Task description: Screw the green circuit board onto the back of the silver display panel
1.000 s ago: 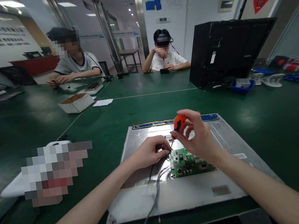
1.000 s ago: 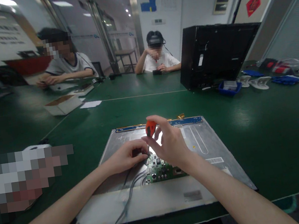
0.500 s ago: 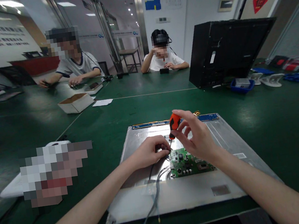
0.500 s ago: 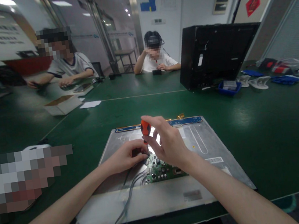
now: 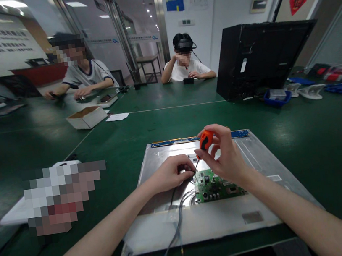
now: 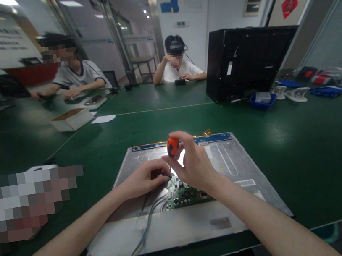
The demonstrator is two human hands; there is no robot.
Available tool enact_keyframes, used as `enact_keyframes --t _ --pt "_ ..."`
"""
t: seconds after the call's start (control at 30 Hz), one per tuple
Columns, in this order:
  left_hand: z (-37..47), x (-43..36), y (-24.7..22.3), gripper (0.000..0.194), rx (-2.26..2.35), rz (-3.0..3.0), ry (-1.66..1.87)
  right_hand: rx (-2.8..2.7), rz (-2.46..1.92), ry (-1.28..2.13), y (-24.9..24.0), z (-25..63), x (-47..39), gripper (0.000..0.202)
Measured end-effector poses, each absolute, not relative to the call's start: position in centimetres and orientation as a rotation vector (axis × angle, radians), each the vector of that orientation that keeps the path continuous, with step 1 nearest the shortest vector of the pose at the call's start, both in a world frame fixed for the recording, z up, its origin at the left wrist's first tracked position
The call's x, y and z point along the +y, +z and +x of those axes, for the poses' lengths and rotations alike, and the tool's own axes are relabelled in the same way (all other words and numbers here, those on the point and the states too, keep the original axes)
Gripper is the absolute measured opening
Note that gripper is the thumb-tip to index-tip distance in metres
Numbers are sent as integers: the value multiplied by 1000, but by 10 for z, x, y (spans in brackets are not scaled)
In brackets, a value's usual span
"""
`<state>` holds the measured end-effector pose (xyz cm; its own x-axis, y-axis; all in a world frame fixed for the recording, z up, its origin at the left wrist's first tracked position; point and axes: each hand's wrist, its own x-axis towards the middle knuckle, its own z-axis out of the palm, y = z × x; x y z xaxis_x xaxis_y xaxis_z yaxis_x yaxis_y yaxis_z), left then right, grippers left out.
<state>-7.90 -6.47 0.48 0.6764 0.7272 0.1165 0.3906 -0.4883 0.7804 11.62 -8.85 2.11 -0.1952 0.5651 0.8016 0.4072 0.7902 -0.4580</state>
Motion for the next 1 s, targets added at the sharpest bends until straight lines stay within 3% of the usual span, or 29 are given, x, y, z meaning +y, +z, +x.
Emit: enact_keyframes --t 0.57,1.0 --pt "-79 -63 3 8 820 2127 597 -1952 -738 93 28 119 -92 53" --pt "-80 -63 2 8 820 2109 598 -1801 -713 250 19 114 -89 47"
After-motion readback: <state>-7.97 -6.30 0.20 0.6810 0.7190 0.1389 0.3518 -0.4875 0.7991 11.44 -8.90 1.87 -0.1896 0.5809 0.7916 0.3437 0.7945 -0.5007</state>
